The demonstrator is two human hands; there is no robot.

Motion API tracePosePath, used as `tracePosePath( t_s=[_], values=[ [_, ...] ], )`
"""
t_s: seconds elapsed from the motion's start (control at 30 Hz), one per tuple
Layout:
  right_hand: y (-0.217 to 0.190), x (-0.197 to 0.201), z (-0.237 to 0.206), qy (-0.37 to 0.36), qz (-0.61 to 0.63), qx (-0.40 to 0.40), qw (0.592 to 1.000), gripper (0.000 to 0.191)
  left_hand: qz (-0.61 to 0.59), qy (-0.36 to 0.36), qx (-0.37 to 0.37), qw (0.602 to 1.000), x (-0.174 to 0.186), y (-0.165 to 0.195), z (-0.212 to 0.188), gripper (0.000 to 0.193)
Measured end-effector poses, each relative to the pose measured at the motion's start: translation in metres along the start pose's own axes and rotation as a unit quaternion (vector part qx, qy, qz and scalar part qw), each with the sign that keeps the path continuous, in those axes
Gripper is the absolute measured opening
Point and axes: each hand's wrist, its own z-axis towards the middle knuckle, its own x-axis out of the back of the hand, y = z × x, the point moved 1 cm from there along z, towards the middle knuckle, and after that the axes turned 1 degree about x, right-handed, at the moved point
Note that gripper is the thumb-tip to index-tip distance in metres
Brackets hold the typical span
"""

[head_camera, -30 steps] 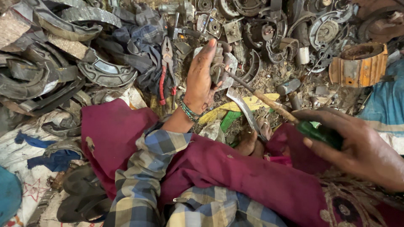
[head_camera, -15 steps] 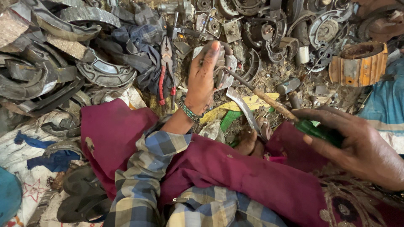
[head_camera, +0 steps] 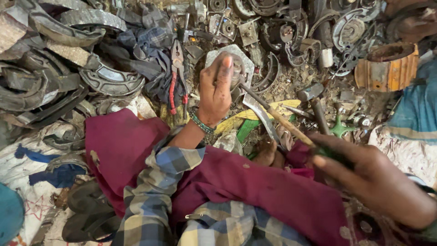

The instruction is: The person sits on the ground among scrap metal and uses a hammer and chisel to strike and separate components of a metal part. They repeatedly position the chisel and strike it to break apart the piece, then inspect the separated parts.

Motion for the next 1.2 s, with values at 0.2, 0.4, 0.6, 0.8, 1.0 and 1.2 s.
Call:
tracePosePath(
  t_s=[0.2,0.4,0.6,0.8,1.0,1.2],
  values=[
    [0.000,-0.001,0.005,0.166,-0.516,0.237,0.806,0.057,0.067,0.051,-0.007,0.996,0.002,-0.012,-0.004,0.044],
    [-0.007,0.006,0.005,0.256,-0.337,0.272,0.864,0.054,0.009,0.096,-0.031,0.995,-0.008,-0.025,-0.006,0.041],
    [-0.006,0.030,0.011,0.107,0.066,0.010,0.992,0.039,0.034,0.083,-0.055,0.994,-0.003,-0.014,-0.012,0.041],
    [-0.021,0.030,0.005,0.245,-0.039,0.149,0.957,0.030,0.057,0.063,-0.087,0.993,-0.005,0.000,-0.013,0.041],
    [-0.032,0.029,-0.001,0.308,-0.262,0.302,0.863,0.034,0.057,0.089,-0.044,0.993,-0.006,-0.003,-0.009,0.042],
    [-0.036,0.028,-0.002,0.328,-0.253,0.322,0.851,0.036,0.021,0.080,-0.096,0.992,-0.007,0.001,-0.010,0.045]
  ],
)
